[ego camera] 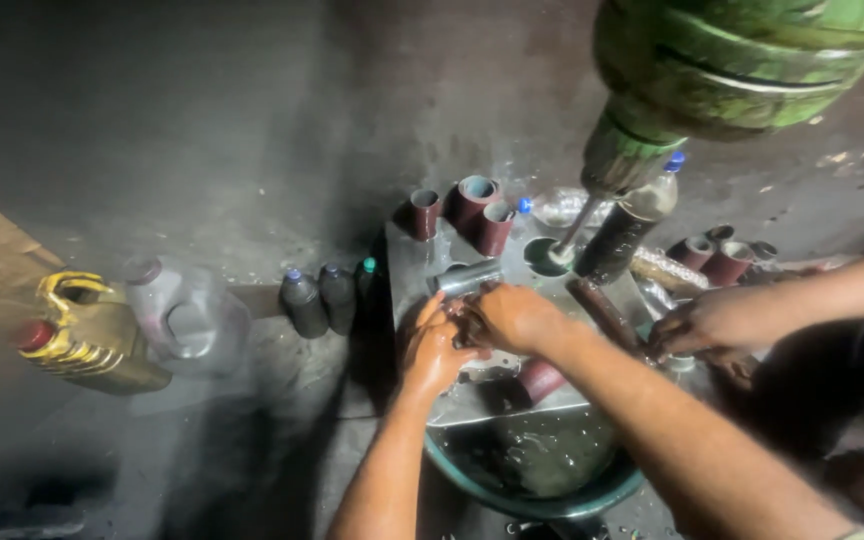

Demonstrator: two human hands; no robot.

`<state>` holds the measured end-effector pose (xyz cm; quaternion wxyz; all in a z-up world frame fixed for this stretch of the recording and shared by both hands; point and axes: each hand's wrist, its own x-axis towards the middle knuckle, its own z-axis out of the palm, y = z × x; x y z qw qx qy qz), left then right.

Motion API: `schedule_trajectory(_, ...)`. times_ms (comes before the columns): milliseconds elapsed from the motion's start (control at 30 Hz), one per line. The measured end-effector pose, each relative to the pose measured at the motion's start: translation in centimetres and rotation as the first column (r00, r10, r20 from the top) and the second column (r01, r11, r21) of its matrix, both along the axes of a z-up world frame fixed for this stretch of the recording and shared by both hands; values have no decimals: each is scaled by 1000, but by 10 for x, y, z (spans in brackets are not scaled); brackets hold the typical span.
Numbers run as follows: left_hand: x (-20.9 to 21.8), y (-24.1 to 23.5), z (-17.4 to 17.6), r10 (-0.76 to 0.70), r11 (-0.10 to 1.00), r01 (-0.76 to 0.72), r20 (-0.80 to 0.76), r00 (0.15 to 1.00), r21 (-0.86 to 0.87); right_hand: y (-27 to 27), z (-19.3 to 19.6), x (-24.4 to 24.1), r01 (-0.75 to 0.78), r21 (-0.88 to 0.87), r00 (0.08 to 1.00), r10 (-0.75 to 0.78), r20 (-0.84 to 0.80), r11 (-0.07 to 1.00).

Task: The person operates a green bench drill press, gripping its feed handles to lower the spinning tool onto a metal engine casing clamped on the work table, lifting the head between cuts. A second person assists by holding a plastic bottle and passing small parts while the person repositions the workpiece and continues drilling.

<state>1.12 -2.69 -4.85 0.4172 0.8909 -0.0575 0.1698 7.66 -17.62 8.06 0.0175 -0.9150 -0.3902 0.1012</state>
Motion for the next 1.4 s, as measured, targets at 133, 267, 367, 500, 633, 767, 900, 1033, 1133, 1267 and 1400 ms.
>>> schedule_trajectory(133, -3, -1, 10, -22, 995, 26, 43, 999, -92, 0, 8, 3, -277, 33, 961, 277, 13, 960)
schedule_trajectory(267, -11, -10, 20, -7, 990, 6, -8, 1000, -139, 8, 11, -22, 98, -214, 993, -83, 79, 972)
schedule_trajectory(367, -9, -2, 27, 27, 984, -35, -49, 998, -176, 15, 2, -7, 222, -229, 975, -210, 75, 948)
schedule_trajectory(500, -9, -8, 6, 18, 987, -7, 70, 997, -158, 11, 13, -27, 41, -69, 996, -35, 82, 997)
schedule_trajectory(633, 4, -1, -26, -11, 998, 25, 250, 968, -54, 22, 14, -19, 234, -244, 972, -232, 39, 941)
schedule_trajectory(767, -5, -5, 5, -2, 999, 11, 225, 974, -41, 14, 7, -24, 69, -151, 997, -74, -24, 986)
schedule_trajectory(900, -6, -2, 17, 45, 993, -32, 114, 992, -118, 22, 17, -26, 283, -96, 959, -283, 13, 954)
schedule_trajectory(1033, -10, -2, 8, 33, 992, -14, 145, 989, -127, 17, 16, -27, -60, -167, 998, 65, 26, 984)
schedule_trajectory(1133, 0, 0, 7, 23, 995, -7, 166, 986, -96, 14, -27, -8, 214, -150, 974, -198, 114, 965)
schedule_trajectory(1267, -13, -4, 4, 34, 993, -20, 118, 992, -116, 0, -37, -18, -300, 211, 894, 196, 404, 930)
schedule_trajectory(1400, 4, 2, -4, 18, 999, -6, 226, 974, -54, 16, -11, -21, 130, -117, 983, -113, 142, 985)
